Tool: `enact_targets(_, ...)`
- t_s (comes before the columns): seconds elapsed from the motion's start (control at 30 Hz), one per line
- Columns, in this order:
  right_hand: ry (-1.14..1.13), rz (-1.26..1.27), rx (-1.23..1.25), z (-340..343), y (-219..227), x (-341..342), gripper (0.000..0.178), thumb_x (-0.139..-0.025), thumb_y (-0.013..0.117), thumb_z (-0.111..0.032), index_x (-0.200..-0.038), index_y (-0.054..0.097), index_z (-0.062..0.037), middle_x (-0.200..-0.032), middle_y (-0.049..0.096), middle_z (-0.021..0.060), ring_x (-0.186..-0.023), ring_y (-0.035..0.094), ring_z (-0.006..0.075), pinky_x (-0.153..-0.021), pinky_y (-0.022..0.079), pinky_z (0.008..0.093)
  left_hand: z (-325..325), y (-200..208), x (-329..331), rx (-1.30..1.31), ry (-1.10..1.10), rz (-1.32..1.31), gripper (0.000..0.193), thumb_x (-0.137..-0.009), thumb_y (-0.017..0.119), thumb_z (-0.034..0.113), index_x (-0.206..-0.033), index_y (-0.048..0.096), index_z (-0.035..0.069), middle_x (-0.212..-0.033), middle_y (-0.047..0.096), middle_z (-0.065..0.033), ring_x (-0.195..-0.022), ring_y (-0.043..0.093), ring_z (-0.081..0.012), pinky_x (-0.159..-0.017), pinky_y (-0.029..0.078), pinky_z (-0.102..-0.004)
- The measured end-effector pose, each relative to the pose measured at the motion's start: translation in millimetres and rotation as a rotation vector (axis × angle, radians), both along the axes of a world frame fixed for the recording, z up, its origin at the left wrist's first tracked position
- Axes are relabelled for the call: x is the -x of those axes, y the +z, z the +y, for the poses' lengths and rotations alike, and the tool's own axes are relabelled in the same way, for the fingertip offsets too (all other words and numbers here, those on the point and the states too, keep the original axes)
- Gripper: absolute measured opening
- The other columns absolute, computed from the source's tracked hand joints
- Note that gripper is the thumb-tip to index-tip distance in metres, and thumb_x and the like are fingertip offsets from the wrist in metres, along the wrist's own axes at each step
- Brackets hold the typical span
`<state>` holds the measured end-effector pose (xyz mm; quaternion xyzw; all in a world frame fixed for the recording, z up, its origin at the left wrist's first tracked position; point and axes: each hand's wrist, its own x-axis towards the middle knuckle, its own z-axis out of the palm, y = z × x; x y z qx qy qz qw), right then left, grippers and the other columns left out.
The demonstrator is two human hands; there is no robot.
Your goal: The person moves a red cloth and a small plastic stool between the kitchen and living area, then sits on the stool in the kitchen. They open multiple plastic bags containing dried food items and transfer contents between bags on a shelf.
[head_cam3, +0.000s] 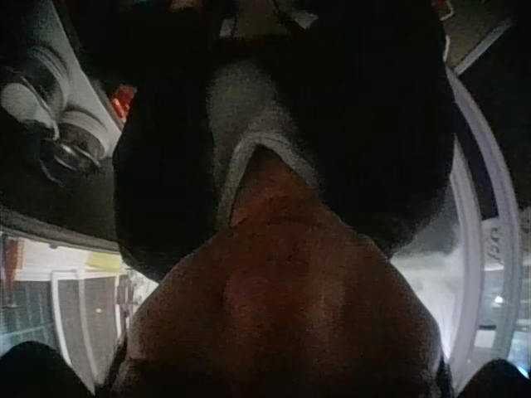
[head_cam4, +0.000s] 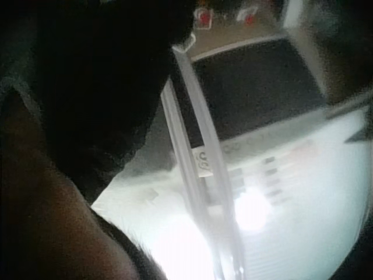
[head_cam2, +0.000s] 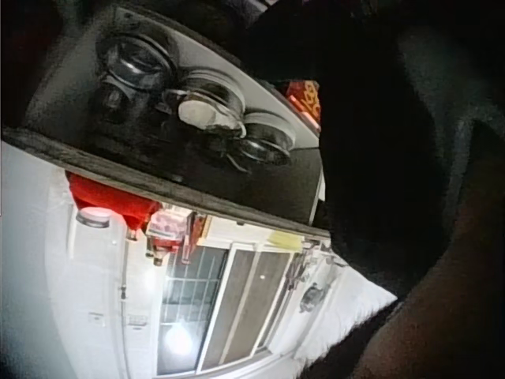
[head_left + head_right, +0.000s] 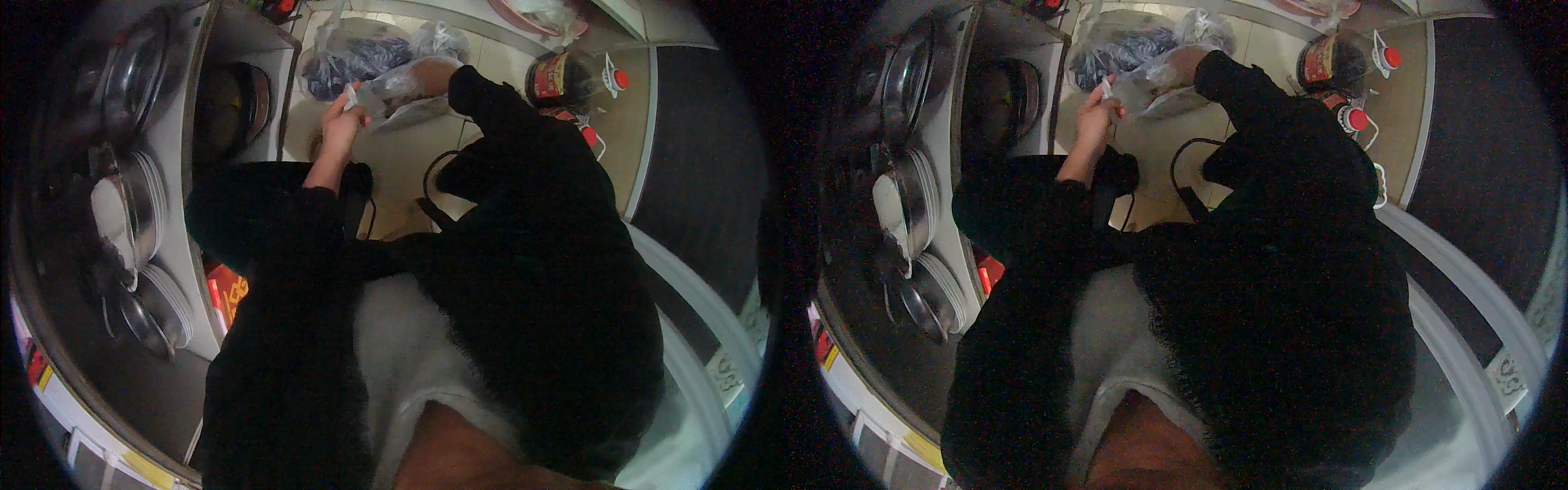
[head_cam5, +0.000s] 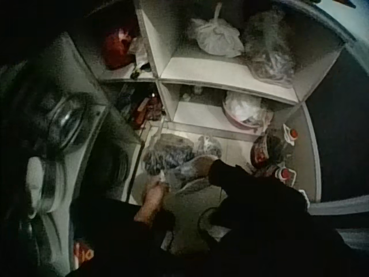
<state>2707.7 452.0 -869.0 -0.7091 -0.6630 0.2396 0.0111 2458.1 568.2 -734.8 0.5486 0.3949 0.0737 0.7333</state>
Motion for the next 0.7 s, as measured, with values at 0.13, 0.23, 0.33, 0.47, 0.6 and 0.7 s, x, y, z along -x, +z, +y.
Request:
enact_targets(0.13, 0.172, 0.087, 0.132, -7.0, 2.6, 29.3, 0.03, -0.086, 0.056, -0.021, -0.108, 0.061, 0.0, -0.099, 0.064, 0.0152, -0.089, 0.062, 0.0311, -0.075, 0.051, 0.0446, 3.0, -30.6, 8.9, -0.131, -0.103, 0.007, 0.054, -0.08, 0.057, 0.002, -0.133, 0.051, 0.011, -0.088, 0.059, -0.0044, -0.071, 0.055, -0.0134, -0.071, 0.045, -0.0275)
enact_targets(0.23, 0.19, 0.006, 0.251, -22.6, 0.5, 37.7, 0.028, -0.085, 0.058, -0.021, -0.103, 0.061, -0.0007, -0.095, 0.063, 0.0142, -0.086, 0.061, 0.0302, -0.073, 0.05, 0.0438, 7.4, -59.0, 6.8, -0.396, -0.222, 0.103, 0.055, -0.081, 0.056, 0.006, -0.135, 0.049, 0.011, -0.102, 0.061, -0.0087, -0.078, 0.06, -0.0164, -0.077, 0.046, -0.0302)
enact_targets(0.33, 0.191, -0.037, 0.292, -32.6, -6.4, 39.6, 0.025, -0.084, 0.059, -0.022, -0.098, 0.061, -0.0014, -0.091, 0.063, 0.0132, -0.082, 0.06, 0.0292, -0.071, 0.049, 0.0431, 10.9, -76.5, 4.9, -0.696, -0.323, 0.141, 0.06, -0.079, 0.061, 0.015, -0.137, 0.044, 0.01, -0.138, 0.043, -0.0179, -0.118, 0.051, -0.0335, -0.094, 0.043, -0.0401)
enact_targets(0.47, 0.187, -0.058, 0.213, -27.5, -23.5, 38.6, 0.023, -0.082, 0.061, -0.023, -0.092, 0.062, -0.0024, -0.086, 0.062, 0.0118, -0.078, 0.058, 0.0279, -0.068, 0.048, 0.042, 4.6, -70.5, 7.9, -0.836, -0.452, 0.388, 0.063, -0.081, 0.062, 0.021, -0.138, 0.038, 0.006, -0.142, 0.037, -0.0183, -0.123, 0.045, -0.0374, -0.098, 0.041, -0.0426)
enact_targets(0.6, 0.161, -0.07, 0.074, -18.1, -50.9, 29.9, 0.021, -0.08, 0.063, -0.024, -0.085, 0.062, -0.0033, -0.081, 0.061, 0.0105, -0.073, 0.057, 0.0266, -0.065, 0.047, 0.041, 0.2, -52.5, 3.1, -0.874, -0.431, 0.454, 0.062, -0.082, 0.061, 0.026, -0.135, 0.039, 0.004, -0.14, 0.039, -0.0186, -0.123, 0.043, -0.0377, -0.097, 0.041, -0.043)
enact_targets(0.7, 0.147, -0.077, -0.015, -11.2, -66.2, 14.6, 0.021, -0.079, 0.064, -0.025, -0.08, 0.062, -0.0041, -0.077, 0.06, 0.0095, -0.07, 0.056, 0.0256, -0.062, 0.047, 0.0402, 8.1, -45.1, -3.3, -1.008, -0.284, 0.369, 0.055, -0.08, 0.061, 0.025, -0.128, 0.045, 0.004, -0.131, 0.045, -0.0189, -0.117, 0.048, -0.0388, -0.093, 0.043, -0.0451)
